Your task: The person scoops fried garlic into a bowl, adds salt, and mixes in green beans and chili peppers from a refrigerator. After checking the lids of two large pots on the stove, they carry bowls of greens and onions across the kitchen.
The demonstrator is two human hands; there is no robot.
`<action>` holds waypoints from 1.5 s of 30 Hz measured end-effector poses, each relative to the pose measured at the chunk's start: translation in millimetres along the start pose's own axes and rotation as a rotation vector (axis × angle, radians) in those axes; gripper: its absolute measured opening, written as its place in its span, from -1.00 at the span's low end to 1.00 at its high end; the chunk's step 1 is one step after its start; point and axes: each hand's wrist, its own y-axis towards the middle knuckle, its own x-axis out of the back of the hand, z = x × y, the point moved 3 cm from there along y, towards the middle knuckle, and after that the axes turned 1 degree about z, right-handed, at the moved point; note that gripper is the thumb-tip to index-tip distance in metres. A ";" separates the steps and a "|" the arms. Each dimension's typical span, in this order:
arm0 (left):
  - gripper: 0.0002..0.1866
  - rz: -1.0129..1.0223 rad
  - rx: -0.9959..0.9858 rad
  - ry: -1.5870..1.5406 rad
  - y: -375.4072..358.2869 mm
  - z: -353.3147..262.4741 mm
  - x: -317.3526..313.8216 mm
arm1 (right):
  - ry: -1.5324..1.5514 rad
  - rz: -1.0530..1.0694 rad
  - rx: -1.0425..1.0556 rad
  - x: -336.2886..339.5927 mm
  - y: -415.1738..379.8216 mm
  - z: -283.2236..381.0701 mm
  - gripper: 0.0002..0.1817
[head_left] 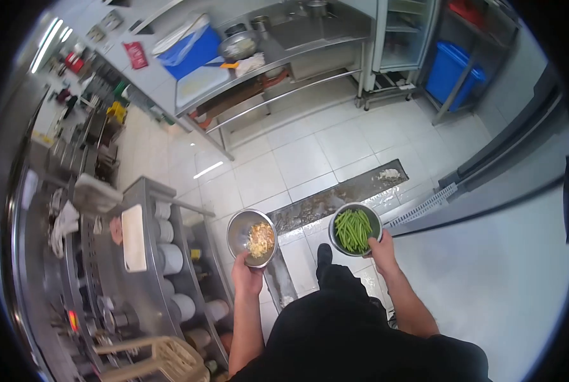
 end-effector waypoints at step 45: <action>-0.62 2.714 -0.453 1.482 14.7 296.7 -1027.3 | 0.849 -1.535 0.171 147.9 290.8 101.4 -0.62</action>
